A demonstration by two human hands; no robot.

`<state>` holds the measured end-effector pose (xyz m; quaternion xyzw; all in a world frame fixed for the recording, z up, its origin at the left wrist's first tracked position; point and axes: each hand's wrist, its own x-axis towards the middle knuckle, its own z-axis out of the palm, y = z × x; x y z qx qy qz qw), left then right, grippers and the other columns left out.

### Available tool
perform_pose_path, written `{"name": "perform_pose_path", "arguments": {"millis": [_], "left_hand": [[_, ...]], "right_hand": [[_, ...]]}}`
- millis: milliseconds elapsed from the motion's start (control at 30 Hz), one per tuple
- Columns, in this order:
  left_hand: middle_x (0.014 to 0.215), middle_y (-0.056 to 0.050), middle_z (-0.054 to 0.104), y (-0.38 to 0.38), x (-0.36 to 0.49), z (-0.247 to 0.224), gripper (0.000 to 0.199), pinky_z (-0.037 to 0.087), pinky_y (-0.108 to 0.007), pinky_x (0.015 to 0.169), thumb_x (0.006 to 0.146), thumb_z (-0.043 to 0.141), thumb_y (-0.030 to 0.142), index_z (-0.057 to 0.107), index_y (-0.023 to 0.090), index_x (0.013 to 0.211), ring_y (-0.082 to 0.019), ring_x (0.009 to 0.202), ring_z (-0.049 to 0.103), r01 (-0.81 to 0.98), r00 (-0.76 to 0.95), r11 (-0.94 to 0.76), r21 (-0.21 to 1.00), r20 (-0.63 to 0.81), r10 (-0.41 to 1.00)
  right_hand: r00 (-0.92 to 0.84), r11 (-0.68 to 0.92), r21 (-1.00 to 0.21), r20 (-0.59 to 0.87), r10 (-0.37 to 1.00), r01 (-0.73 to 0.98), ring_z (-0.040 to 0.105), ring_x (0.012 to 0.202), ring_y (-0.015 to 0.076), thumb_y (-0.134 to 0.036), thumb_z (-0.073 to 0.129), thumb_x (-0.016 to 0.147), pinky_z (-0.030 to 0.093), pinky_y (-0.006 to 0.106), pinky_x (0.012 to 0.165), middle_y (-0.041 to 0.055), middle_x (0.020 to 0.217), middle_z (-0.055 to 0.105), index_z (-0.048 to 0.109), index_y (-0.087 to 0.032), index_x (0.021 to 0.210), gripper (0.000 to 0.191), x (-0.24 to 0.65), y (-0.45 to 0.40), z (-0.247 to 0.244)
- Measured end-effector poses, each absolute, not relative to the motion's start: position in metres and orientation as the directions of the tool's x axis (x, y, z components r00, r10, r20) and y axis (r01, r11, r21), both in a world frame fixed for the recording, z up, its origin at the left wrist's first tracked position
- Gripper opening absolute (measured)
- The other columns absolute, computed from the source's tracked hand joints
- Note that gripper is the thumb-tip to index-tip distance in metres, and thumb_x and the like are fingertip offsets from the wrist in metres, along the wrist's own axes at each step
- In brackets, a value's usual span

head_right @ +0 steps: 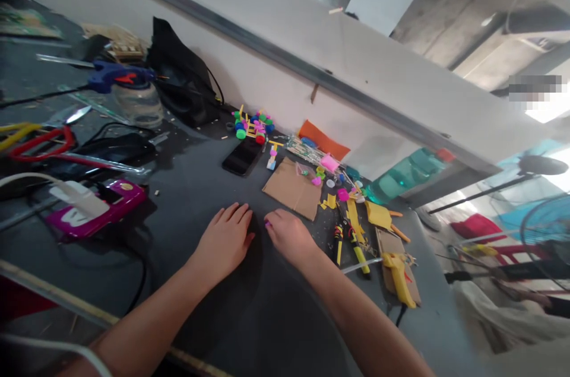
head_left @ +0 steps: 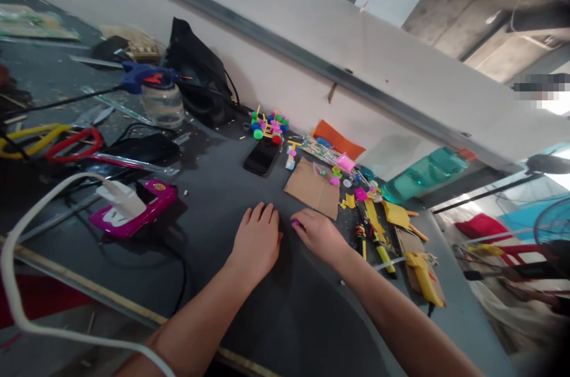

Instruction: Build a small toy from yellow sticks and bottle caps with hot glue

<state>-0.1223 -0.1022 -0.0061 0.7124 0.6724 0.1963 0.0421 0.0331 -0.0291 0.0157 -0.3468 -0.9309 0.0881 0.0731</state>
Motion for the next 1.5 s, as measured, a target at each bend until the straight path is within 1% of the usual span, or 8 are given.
{"name": "perform_pose_path", "arguments": {"millis": [500,600,700,767,967,1233,1367,1500], "left_hand": [[0.133,-0.014,0.048,-0.104,-0.121,-0.011,0.042,0.028,-0.049,0.103,0.083,0.045,0.025,0.051,0.014,0.123,-0.031,0.127,0.037,0.934,0.009,-0.091,0.345,0.234,0.972],[0.131,-0.015,0.051,-0.102,-0.122,-0.007,0.039,0.031,-0.048,0.102,0.082,0.047,0.023,0.054,0.012,0.119,-0.031,0.125,0.04,0.938,0.012,-0.095,0.332,0.244,0.97],[0.123,-0.016,0.057,-0.097,-0.123,-0.003,0.035,0.037,-0.046,0.098,0.082,0.047,0.02,0.057,0.01,0.113,-0.03,0.117,0.048,0.928,-0.008,-0.088,0.362,0.256,0.967],[0.113,-0.014,0.062,-0.095,-0.122,0.0,0.032,0.043,-0.042,0.092,0.083,0.045,0.019,0.058,0.012,0.111,-0.026,0.107,0.055,0.89,-0.016,-0.114,0.441,0.281,0.96],[0.107,-0.006,0.065,-0.102,-0.101,0.021,0.028,0.05,-0.031,0.084,0.088,0.042,0.023,0.056,0.02,0.111,-0.018,0.096,0.061,0.655,-0.032,-0.283,0.7,0.4,0.916],[0.123,-0.012,0.051,-0.112,-0.051,0.05,0.06,0.05,-0.032,0.085,0.087,0.039,0.016,0.019,0.023,0.143,-0.02,0.106,0.055,0.644,0.218,-0.487,0.59,0.468,0.856],[0.125,-0.012,0.048,-0.103,-0.042,0.041,0.059,0.048,-0.036,0.09,0.087,0.038,0.017,0.02,0.025,0.143,-0.021,0.111,0.052,0.588,0.231,-0.5,0.636,0.461,0.857],[0.116,-0.012,0.057,-0.094,-0.045,0.029,0.043,0.049,-0.035,0.087,0.088,0.043,0.029,0.045,0.02,0.13,-0.02,0.101,0.058,0.313,0.092,-0.327,0.892,0.315,0.945]], "right_hand": [[-0.749,0.733,-0.243,0.037,0.662,0.636,0.059,0.085,0.0164,-0.014,0.05,0.085,0.045,0.027,0.075,0.0057,0.086,0.063,0.061,-0.019,0.09,0.014,0.03,-0.027,0.019],[-0.69,0.631,-0.476,0.068,0.72,0.612,0.06,0.081,0.0158,-0.015,0.055,0.081,0.047,0.028,0.075,0.0038,0.083,0.064,0.064,-0.02,0.086,0.012,0.034,-0.027,0.021],[-0.478,0.24,-0.875,0.011,0.878,0.421,0.059,0.065,0.0134,-0.023,0.063,0.075,0.05,0.026,0.059,-0.0002,0.071,0.063,0.064,-0.02,0.086,0.011,0.042,-0.03,0.031],[-0.39,-0.035,-0.984,-0.101,0.915,0.174,0.058,0.058,0.0116,-0.027,0.069,0.069,0.05,0.024,0.05,-0.0011,0.067,0.063,0.063,-0.018,0.087,0.021,0.049,-0.036,0.043],[-0.401,-0.259,-0.945,-0.162,0.901,-0.201,0.056,0.053,0.0079,-0.027,0.076,0.064,0.047,0.018,0.045,-0.0009,0.068,0.064,0.063,-0.017,0.079,0.023,0.073,-0.055,0.063],[-0.343,-0.275,-0.864,-0.13,0.93,-0.421,0.052,0.049,0.0059,-0.028,0.077,0.064,0.045,0.015,0.045,-0.0041,0.059,0.058,0.062,-0.017,0.073,0.02,0.091,-0.053,0.055],[-0.32,-0.245,-0.867,-0.107,0.941,-0.433,0.052,0.051,0.0065,-0.027,0.076,0.065,0.045,0.016,0.047,-0.0042,0.06,0.058,0.062,-0.018,0.075,0.019,0.098,-0.051,0.05],[-0.194,-0.047,-0.952,0.014,0.981,-0.301,0.057,0.058,0.0094,-0.024,0.076,0.064,0.048,0.02,0.053,-0.0033,0.067,0.063,0.063,-0.02,0.079,0.02,0.103,-0.051,0.048]]}}
